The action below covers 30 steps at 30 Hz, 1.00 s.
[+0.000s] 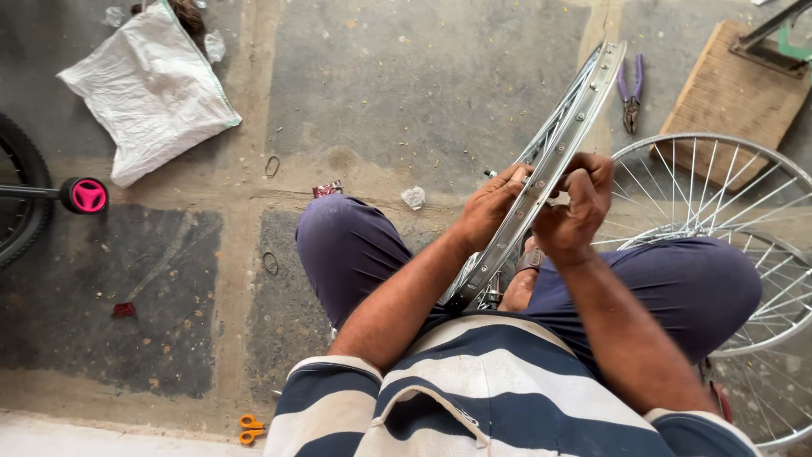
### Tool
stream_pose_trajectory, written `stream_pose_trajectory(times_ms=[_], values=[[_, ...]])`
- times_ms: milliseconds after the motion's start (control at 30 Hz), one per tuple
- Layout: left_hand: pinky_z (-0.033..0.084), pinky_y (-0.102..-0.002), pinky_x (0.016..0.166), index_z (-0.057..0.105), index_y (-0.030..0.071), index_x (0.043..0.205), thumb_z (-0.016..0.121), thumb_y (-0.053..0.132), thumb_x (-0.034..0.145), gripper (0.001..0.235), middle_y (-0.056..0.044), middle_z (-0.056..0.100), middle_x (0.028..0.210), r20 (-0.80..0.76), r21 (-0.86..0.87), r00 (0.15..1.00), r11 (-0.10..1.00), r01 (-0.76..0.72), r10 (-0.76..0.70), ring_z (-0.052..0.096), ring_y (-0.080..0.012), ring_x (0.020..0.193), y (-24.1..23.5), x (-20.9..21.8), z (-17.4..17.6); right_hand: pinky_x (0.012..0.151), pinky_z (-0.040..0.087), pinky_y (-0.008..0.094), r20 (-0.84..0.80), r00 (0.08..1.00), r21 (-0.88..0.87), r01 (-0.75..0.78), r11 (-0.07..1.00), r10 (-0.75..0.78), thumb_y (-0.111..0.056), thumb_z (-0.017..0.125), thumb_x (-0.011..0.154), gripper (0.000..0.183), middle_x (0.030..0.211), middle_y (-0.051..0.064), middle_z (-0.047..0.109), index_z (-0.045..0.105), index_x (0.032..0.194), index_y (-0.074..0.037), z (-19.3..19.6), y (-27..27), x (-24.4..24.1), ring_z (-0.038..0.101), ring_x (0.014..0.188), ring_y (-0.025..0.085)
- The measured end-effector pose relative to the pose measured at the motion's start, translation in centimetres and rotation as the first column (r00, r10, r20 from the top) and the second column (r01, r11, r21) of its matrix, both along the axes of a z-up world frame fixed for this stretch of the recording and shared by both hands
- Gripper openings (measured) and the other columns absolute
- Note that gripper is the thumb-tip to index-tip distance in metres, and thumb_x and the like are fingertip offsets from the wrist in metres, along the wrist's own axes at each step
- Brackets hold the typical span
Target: The person sits on the ground and repeatedly rubs a small white object along the inner rim of a bicycle wheel. The person rotates the wheel periodically to access different sections of the rim.
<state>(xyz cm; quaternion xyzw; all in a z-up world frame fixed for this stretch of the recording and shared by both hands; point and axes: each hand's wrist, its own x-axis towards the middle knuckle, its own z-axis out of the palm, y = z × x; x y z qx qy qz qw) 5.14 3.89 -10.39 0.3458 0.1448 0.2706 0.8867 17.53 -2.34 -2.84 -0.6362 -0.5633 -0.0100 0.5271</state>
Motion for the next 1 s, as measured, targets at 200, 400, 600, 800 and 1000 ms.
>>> stream_pose_trajectory(times_ms=[200,400,600,800,1000], values=[[0.048,-0.037,0.111,0.06,-0.001,0.136,0.049,0.041,0.117,0.048,-0.013,0.064,0.127,-0.145,0.4,0.932,0.881,-0.251,0.331,0.059,-0.021,0.124,2.1,-0.5,3.2,0.081,0.059,0.029,-0.122,0.984,-0.025,-0.131,0.991,0.127,-0.003,0.081,0.095,0.018,0.113,0.011,0.063,0.068,0.107,0.001,0.9,-1.7,-1.2,0.069,0.096,0.016],[0.03,-0.044,0.125,0.015,-0.001,0.163,0.079,0.038,0.089,0.105,-0.031,0.031,0.163,-0.356,0.729,0.891,0.68,0.077,0.281,0.031,-0.0381,0.154,5.5,1.1,9.2,0.077,0.059,0.029,-0.397,0.896,-0.176,-0.286,0.942,0.197,0.006,0.072,0.097,0.015,0.1,0.01,0.072,0.073,0.111,0.002,2.5,-1.2,-0.4,0.071,0.089,0.015],[0.024,-0.045,0.133,0.015,0.002,0.166,0.075,0.014,0.087,0.101,-0.028,0.031,0.169,-0.246,0.796,0.908,0.606,-0.011,0.339,0.03,-0.039,0.161,2.9,-1.7,11.9,0.081,0.061,0.025,-0.499,0.83,-0.341,-0.454,0.823,0.252,0.002,0.069,0.097,0.015,0.1,0.008,0.073,0.071,0.112,0.0,2.2,-2.0,4.3,0.071,0.092,0.013],[0.023,-0.051,0.137,0.023,0.011,0.167,0.071,0.007,0.082,0.098,-0.021,0.027,0.173,-0.285,0.89,0.83,0.454,0.044,0.48,0.021,-0.0398,0.166,-2.7,-4.3,11.0,0.088,0.057,0.024,-0.642,0.661,-0.077,-0.559,0.826,0.388,0.0,0.062,0.105,0.02,0.112,0.008,0.069,0.068,0.124,0.0,-1.9,-1.1,4.7,0.066,0.101,0.013],[0.027,-0.052,0.133,0.025,0.015,0.167,0.07,0.007,0.082,0.096,-0.018,0.012,0.176,-0.329,0.848,0.823,0.528,0.041,0.463,0.016,-0.042,0.165,-3.1,-4.9,10.6,0.096,0.053,0.027,-0.887,0.318,0.168,-0.451,0.877,0.333,-0.006,0.059,0.119,0.013,0.112,0.008,0.073,0.069,0.119,0.002,-6.1,-1.9,2.6,0.063,0.103,0.012]])
